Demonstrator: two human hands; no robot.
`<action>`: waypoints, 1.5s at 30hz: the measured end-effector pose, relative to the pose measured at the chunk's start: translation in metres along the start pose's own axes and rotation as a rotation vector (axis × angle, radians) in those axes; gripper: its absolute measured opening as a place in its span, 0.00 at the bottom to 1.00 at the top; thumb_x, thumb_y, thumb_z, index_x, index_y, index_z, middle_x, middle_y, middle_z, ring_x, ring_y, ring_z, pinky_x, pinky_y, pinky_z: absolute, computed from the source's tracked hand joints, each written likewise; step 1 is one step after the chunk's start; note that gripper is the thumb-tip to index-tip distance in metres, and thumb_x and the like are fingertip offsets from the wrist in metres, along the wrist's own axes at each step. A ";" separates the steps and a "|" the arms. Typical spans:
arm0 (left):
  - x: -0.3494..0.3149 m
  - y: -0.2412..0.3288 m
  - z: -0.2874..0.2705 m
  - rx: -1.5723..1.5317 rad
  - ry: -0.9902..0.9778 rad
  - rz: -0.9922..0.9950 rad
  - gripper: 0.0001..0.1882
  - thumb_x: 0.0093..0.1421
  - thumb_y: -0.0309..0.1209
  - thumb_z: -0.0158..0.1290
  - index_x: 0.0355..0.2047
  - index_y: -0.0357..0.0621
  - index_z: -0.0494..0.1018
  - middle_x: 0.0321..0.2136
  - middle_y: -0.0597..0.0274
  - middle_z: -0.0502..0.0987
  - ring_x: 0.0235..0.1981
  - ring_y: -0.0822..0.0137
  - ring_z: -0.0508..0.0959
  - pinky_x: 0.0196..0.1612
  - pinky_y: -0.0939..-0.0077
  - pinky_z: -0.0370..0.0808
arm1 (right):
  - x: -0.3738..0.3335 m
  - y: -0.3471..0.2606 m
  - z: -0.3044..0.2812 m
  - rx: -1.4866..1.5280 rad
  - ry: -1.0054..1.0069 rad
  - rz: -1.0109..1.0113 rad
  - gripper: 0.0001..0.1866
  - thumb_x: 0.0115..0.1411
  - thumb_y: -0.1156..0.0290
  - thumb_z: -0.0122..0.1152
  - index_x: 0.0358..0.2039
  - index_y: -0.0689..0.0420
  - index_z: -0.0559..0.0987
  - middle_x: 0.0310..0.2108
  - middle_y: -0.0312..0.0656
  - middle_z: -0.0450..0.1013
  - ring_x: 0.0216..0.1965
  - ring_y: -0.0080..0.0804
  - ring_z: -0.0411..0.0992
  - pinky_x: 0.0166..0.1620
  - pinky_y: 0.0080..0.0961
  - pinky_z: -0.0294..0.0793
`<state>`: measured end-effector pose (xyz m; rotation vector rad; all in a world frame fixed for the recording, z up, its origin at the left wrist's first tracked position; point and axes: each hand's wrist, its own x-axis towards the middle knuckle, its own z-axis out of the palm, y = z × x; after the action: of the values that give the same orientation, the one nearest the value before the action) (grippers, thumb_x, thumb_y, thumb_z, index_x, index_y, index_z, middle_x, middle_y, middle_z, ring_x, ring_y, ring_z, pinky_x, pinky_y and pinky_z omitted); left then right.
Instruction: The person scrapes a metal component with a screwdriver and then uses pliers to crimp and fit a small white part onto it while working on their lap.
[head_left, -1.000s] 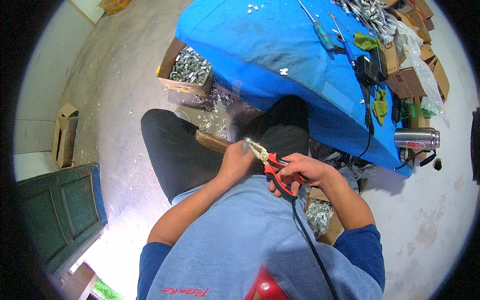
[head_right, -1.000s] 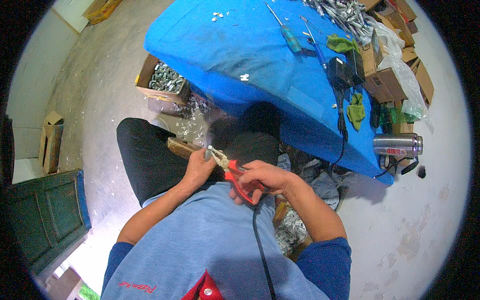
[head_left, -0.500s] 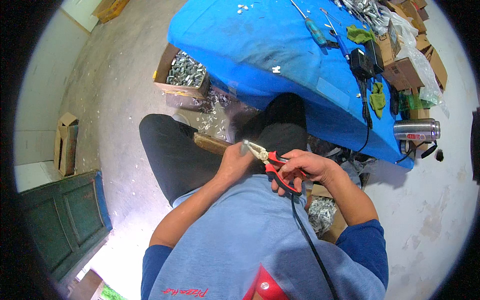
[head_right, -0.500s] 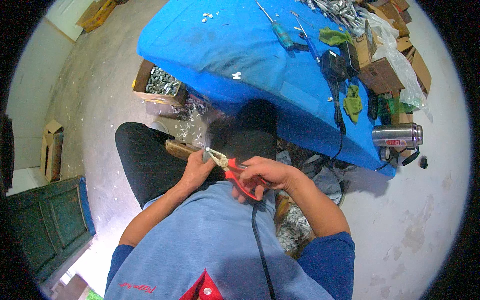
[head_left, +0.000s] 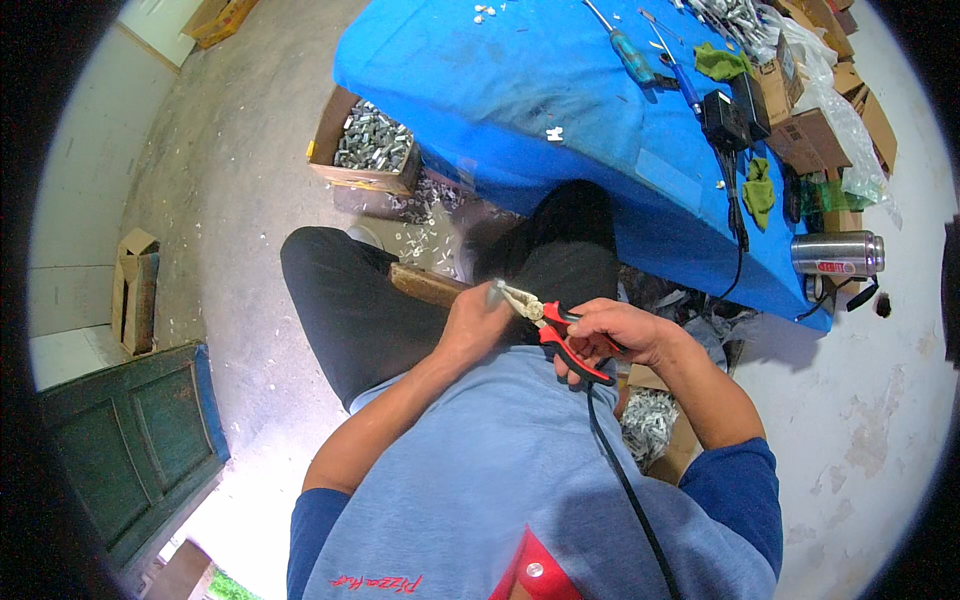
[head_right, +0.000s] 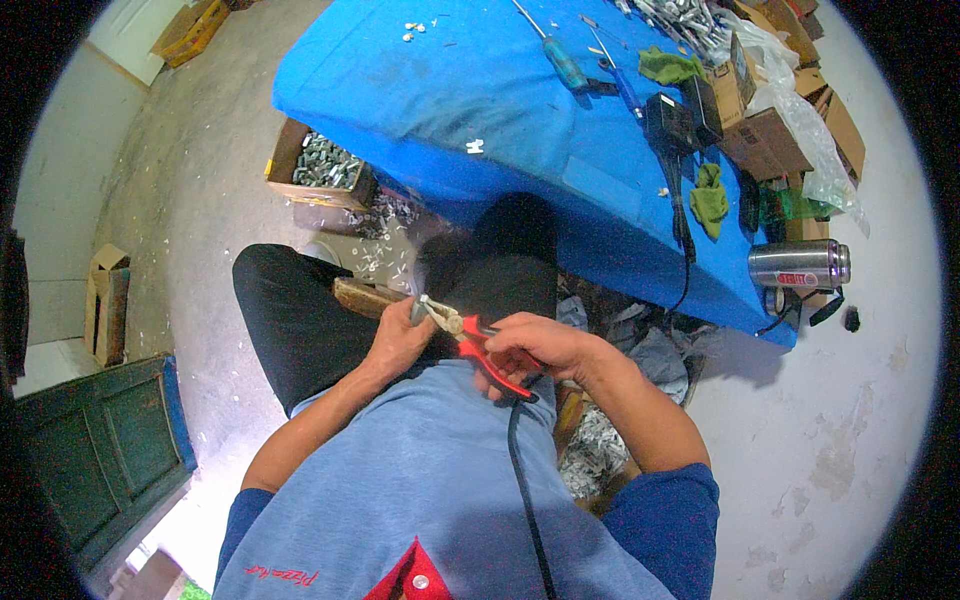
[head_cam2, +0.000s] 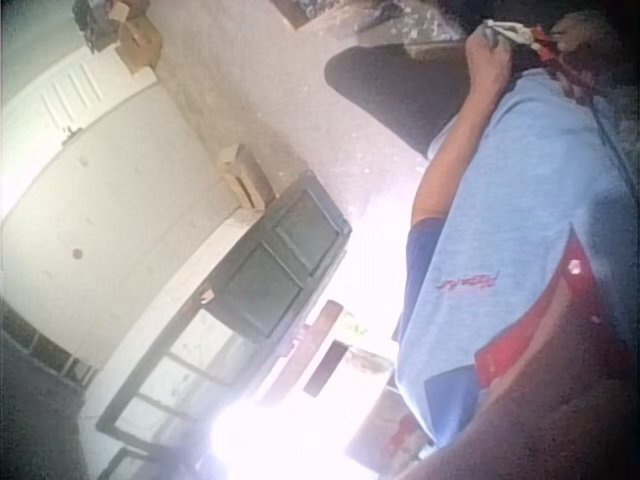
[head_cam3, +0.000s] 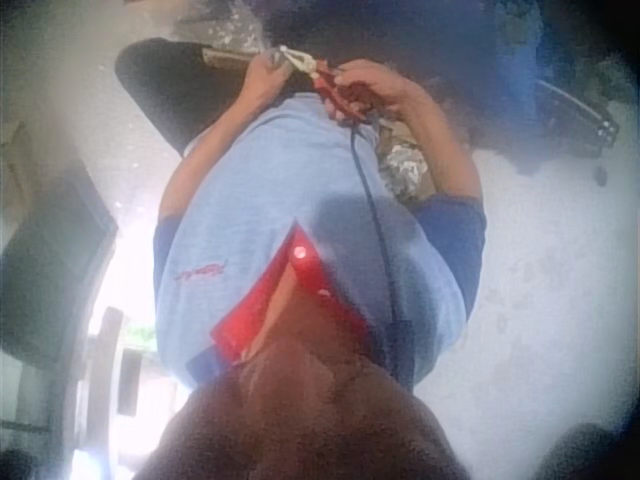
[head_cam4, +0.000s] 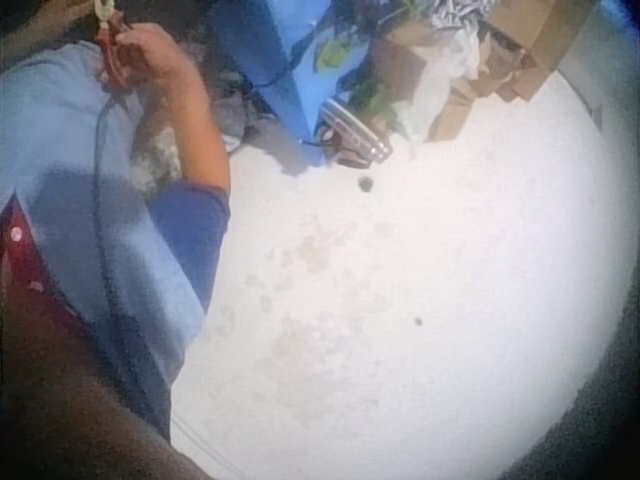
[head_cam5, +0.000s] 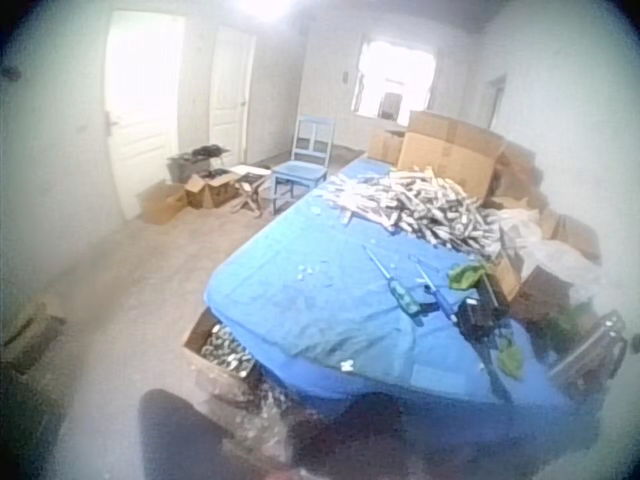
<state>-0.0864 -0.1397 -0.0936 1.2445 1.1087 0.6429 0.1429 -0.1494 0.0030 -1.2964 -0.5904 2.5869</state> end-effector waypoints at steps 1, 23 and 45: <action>0.000 -0.001 0.000 -0.002 0.005 0.002 0.14 0.61 0.35 0.52 0.35 0.34 0.74 0.25 0.53 0.78 0.27 0.69 0.75 0.34 0.68 0.72 | 0.000 0.001 -0.001 0.021 0.000 0.007 0.18 0.62 0.69 0.50 0.48 0.68 0.71 0.35 0.59 0.77 0.30 0.43 0.80 0.30 0.28 0.81; -0.008 0.009 -0.007 0.131 0.175 0.029 0.13 0.62 0.34 0.51 0.30 0.33 0.73 0.21 0.54 0.76 0.24 0.70 0.72 0.31 0.69 0.70 | 0.024 0.018 0.028 0.209 -0.045 -0.119 0.18 0.66 0.55 0.50 0.42 0.58 0.72 0.29 0.46 0.75 0.23 0.34 0.76 0.19 0.27 0.78; 0.000 0.018 -0.006 -0.576 0.020 -0.386 0.14 0.62 0.42 0.53 0.28 0.46 0.69 0.18 0.72 0.65 0.17 0.77 0.63 0.20 0.79 0.58 | 0.029 0.023 0.031 0.137 0.223 -0.535 0.35 0.51 0.71 0.59 0.60 0.63 0.62 0.44 0.57 0.74 0.46 0.46 0.76 0.51 0.38 0.75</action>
<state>-0.0889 -0.1323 -0.0765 0.5143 1.0428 0.6175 0.1006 -0.1688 -0.0117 -1.1664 -0.6061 1.9855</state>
